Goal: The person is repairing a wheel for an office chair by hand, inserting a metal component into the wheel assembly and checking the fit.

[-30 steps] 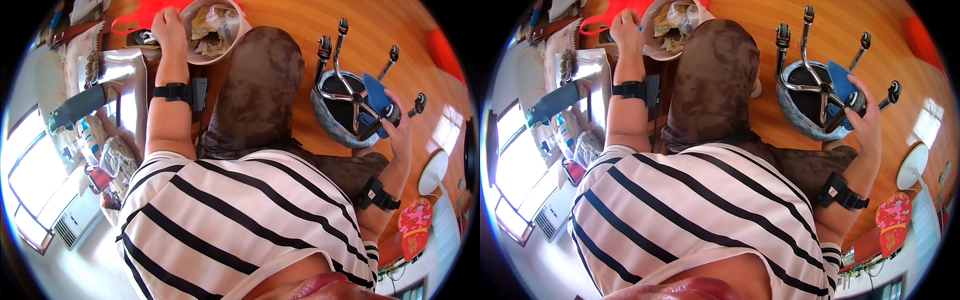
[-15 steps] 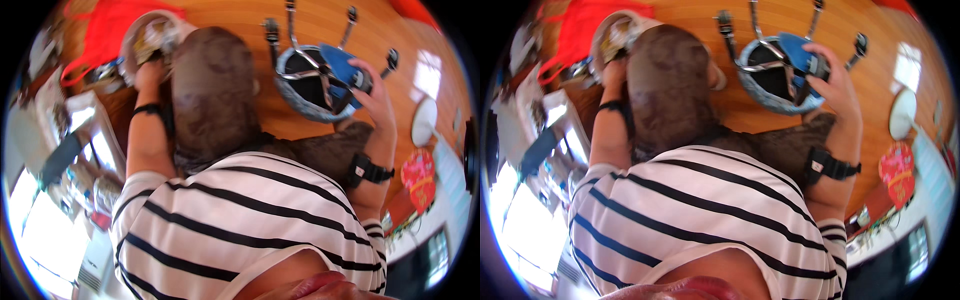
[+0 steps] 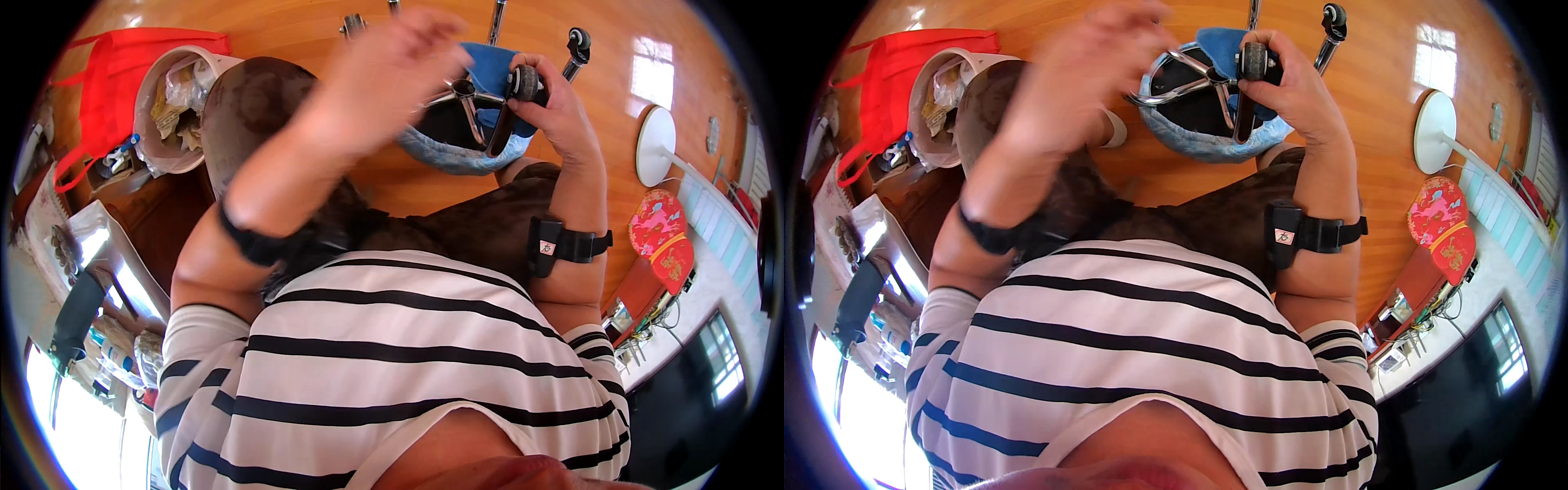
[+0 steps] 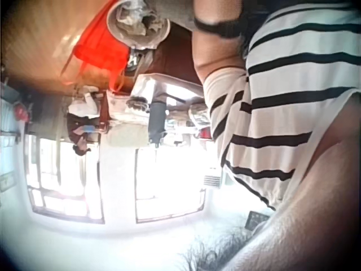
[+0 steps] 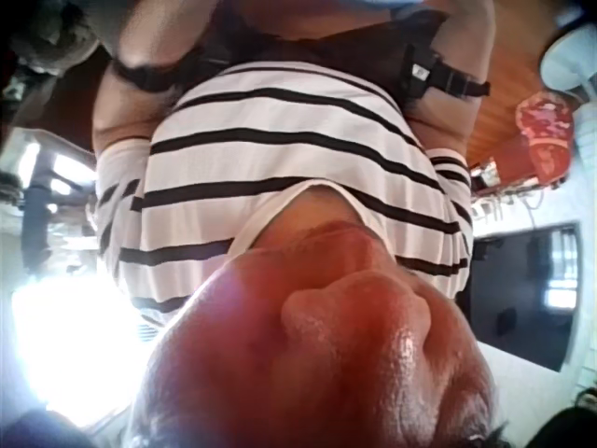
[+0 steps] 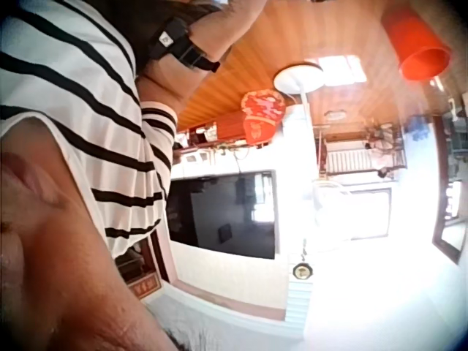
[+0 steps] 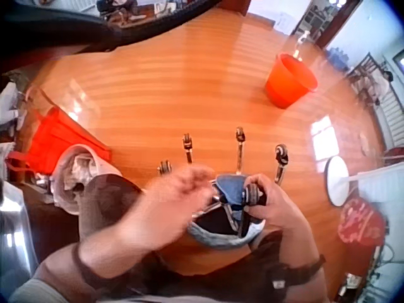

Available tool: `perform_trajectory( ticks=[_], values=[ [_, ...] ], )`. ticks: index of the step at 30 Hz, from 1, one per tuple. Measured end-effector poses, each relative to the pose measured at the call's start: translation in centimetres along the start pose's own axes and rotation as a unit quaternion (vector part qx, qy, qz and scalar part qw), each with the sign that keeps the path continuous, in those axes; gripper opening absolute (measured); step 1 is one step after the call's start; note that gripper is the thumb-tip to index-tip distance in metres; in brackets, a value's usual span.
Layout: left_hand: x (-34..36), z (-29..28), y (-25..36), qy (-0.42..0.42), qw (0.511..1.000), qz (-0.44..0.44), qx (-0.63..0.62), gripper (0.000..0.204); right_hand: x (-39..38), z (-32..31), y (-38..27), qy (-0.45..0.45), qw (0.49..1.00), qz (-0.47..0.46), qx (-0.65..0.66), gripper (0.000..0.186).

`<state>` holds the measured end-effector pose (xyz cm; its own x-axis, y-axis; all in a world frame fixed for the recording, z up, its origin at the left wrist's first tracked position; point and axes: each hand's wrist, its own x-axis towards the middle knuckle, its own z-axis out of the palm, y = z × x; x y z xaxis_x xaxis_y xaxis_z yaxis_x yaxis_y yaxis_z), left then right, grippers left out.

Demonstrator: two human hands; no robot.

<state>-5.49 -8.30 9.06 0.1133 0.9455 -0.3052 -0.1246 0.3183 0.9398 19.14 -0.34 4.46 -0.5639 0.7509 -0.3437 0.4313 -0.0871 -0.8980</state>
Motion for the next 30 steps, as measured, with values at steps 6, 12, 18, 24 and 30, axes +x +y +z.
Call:
perform_trajectory(
  ticks=[6, 12, 18, 24, 30],
  values=[
    [4.7, 6.5, -10.0, 0.016, 0.98, 0.046, -0.195, 0.029, 0.4, 0.4, 0.4, 0.033, 0.984, 0.015, 0.175, 0.039],
    [6.5, 7.4, -9.9, 0.039, 0.973, 0.073, -0.216, 0.016, 0.7, 0.4, 0.1, 0.04, 0.978, 0.013, 0.205, 0.039],
    [7.2, 7.2, -9.9, 0.022, 0.978, 0.092, -0.184, 0.008, 0.7, 0.8, 0.6, 0.056, 0.974, 0.015, 0.219, 0.037],
    [7.1, 7.2, -9.4, 0.036, 0.981, 0.079, -0.174, 0.008, 0.8, 1.0, 0.2, 0.071, 0.976, -0.008, 0.206, 0.037],
    [6.7, 7.1, -9.2, 0.048, 0.978, 0.075, -0.188, 0.009, 0.9, 0.9, 0.3, 0.069, 0.977, -0.018, 0.201, 0.036]
  ],
)
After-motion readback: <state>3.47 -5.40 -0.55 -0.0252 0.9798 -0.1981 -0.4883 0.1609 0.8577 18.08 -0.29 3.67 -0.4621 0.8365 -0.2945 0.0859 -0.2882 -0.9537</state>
